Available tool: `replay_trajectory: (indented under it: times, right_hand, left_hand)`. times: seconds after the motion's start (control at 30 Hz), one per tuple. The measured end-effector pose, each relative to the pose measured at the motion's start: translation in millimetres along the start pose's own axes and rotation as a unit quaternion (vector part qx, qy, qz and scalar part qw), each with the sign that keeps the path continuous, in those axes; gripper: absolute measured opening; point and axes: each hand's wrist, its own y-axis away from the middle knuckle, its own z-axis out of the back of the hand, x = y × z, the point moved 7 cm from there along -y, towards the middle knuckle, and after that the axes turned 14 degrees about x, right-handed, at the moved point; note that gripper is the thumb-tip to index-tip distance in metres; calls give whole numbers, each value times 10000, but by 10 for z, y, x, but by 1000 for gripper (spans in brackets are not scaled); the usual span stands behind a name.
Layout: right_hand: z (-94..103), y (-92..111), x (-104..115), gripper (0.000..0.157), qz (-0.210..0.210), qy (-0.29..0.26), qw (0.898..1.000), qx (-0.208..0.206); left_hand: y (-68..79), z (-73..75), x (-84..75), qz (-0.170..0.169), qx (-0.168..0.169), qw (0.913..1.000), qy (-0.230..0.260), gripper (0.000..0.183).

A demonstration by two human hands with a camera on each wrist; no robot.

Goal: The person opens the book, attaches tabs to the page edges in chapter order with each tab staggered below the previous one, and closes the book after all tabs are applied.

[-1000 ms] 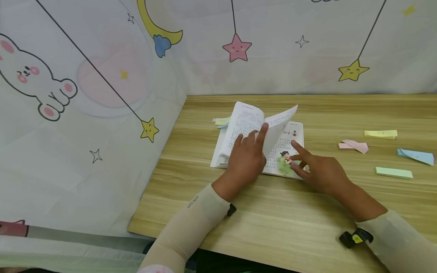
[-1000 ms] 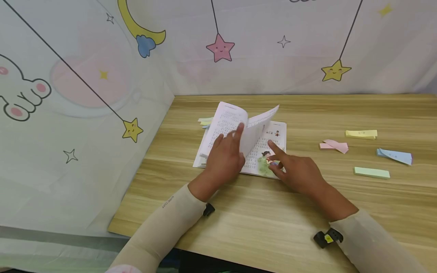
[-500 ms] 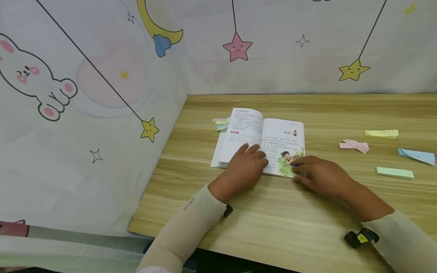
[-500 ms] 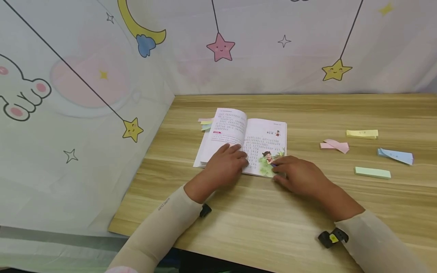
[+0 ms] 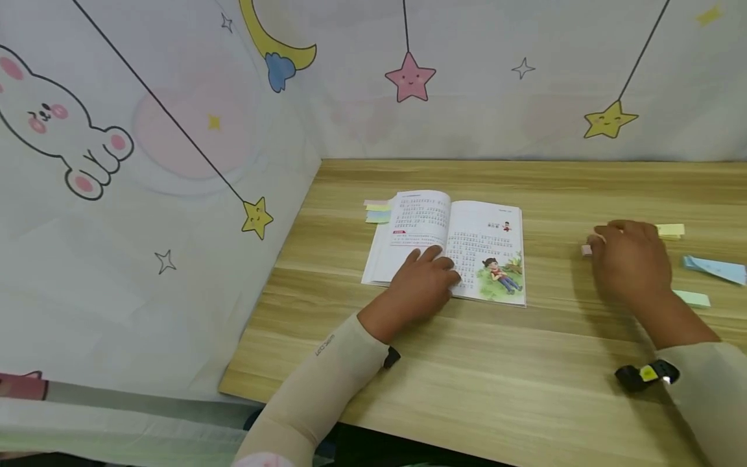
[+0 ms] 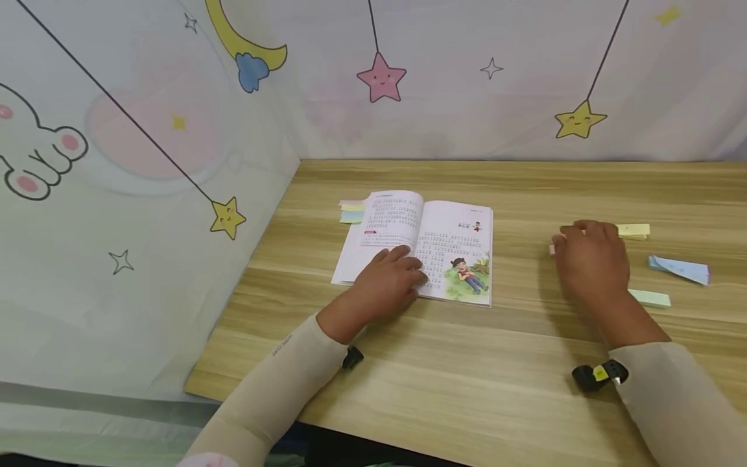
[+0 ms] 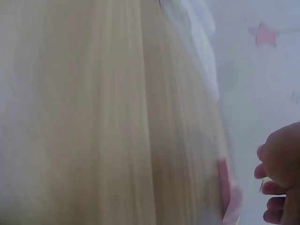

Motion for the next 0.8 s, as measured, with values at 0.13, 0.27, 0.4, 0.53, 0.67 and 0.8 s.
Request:
replay_trajectory:
  times: [0.13,0.27,0.4,0.53,0.67,0.8]
  right_hand:
    - [-114,-130,-314,58,-475,281,9946,877]
    - [-120,-166,-356,48,-394,107,9960,788]
    - [-41,-180,-279,24,-202,-107,9996,183]
    - [-26,-212,-103,14,93,-42,9999,-73]
    - [-113,-280,150,13,558,-7,9984,48]
    - [-252,-368,359,11,1038,-283,9935,371]
  left_hand:
    - [-2,4,12,-17,-63,10000,-62,23]
    - [-7,18,5,-78,-148,9998,-71,22]
    - [-20,22,6,-54,-155,9998,-75,23]
    - [-36,4,13,-34,-112,9999,-69,23]
    - [-42,-7,12,-33,-73,10000,-37,23]
    - [-40,-5,3,-33,-58,10000,5,24]
